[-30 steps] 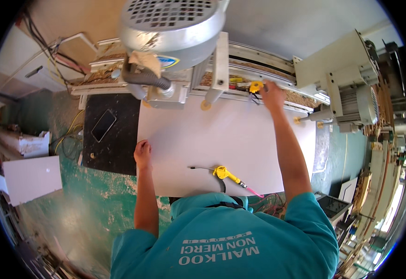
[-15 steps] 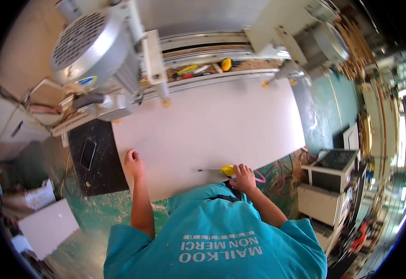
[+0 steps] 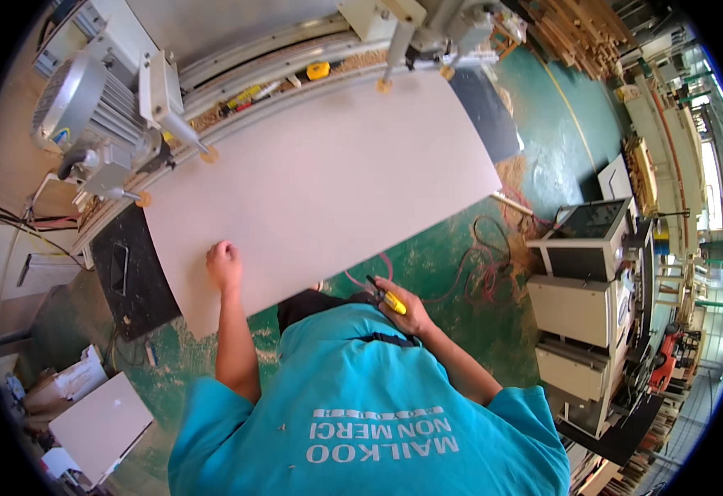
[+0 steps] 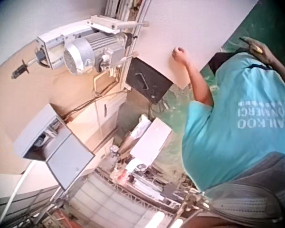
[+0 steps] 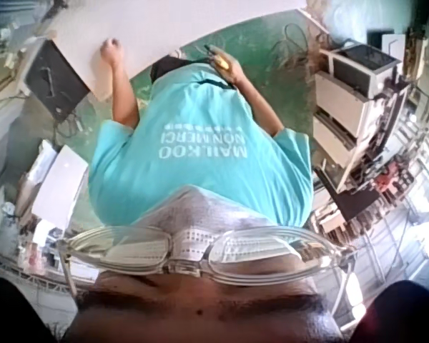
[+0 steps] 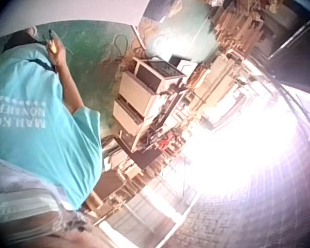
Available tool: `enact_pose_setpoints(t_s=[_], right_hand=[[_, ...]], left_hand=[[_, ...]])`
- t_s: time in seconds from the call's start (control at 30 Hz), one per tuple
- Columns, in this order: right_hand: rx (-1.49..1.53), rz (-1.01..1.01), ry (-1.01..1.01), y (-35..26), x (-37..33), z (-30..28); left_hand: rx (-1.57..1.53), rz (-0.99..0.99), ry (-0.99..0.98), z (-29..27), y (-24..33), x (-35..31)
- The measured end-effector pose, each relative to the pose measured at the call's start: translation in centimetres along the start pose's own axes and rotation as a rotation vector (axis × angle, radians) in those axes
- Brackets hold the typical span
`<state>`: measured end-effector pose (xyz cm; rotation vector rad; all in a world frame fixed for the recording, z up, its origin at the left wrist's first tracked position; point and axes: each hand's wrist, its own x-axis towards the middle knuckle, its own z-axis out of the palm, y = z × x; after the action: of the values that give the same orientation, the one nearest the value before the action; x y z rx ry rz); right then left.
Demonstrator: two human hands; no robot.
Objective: The person places a wood panel onto a machine, aligns it using a ruler, and uses the machine to drill holes into the panel. They repeat this process with several panels, moving them to a stack and blowing away wood chips with an air gun.
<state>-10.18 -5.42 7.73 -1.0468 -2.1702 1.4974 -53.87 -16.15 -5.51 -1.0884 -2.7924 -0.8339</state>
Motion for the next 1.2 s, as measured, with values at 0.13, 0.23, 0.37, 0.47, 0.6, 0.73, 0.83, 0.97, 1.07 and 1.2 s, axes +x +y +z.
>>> enact_pose_setpoints(t_s=[0.13, 0.23, 0.37, 0.47, 0.6, 0.73, 0.83, 0.97, 1.07, 1.2], right_hand=[[0.128, 0.038, -0.006, 2.4, -3.3, -2.4], [0.186, 0.195, 0.095, 4.9, -5.8, -3.3], [0.268, 0.256, 0.194, 7.9, -8.6, -4.7], [0.487, 0.201, 0.412, 9.5, -9.8, -5.8], [0.641, 0.137, 0.683, 10.7, -10.5, -7.5], [0.560, 0.279, 0.676, 12.3, -10.9, -10.0], [0.182, 0.491, 0.814, 12.0, -11.2, -14.1], [-0.399, 0.588, 0.783, 6.9, -12.1, -19.0], [0.114, 0.532, 0.116, -0.7, -13.2, -18.9], [0.187, 0.598, 0.183, -0.7, -15.0, -18.6]], left_hand=[[-0.001, 0.234, -0.031, -1.5, 5.0, -6.5], [0.049, 0.250, -0.052, -3.1, 6.5, -10.3], [0.095, 0.240, -0.070, -5.8, 6.7, -12.3], [0.148, 0.287, -0.141, -6.9, 8.1, -12.9], [0.152, 0.438, -0.277, -4.7, 12.4, -11.7], [0.137, 0.562, -0.483, -0.1, 19.7, -12.4], [0.365, 0.492, -0.645, 3.0, 25.0, -11.8], [0.577, 0.374, -0.922, 2.0, 29.3, -5.8], [0.575, 0.322, -0.973, 1.5, 30.0, -5.2], [0.526, 0.364, -0.991, 3.0, 29.8, -5.0]])
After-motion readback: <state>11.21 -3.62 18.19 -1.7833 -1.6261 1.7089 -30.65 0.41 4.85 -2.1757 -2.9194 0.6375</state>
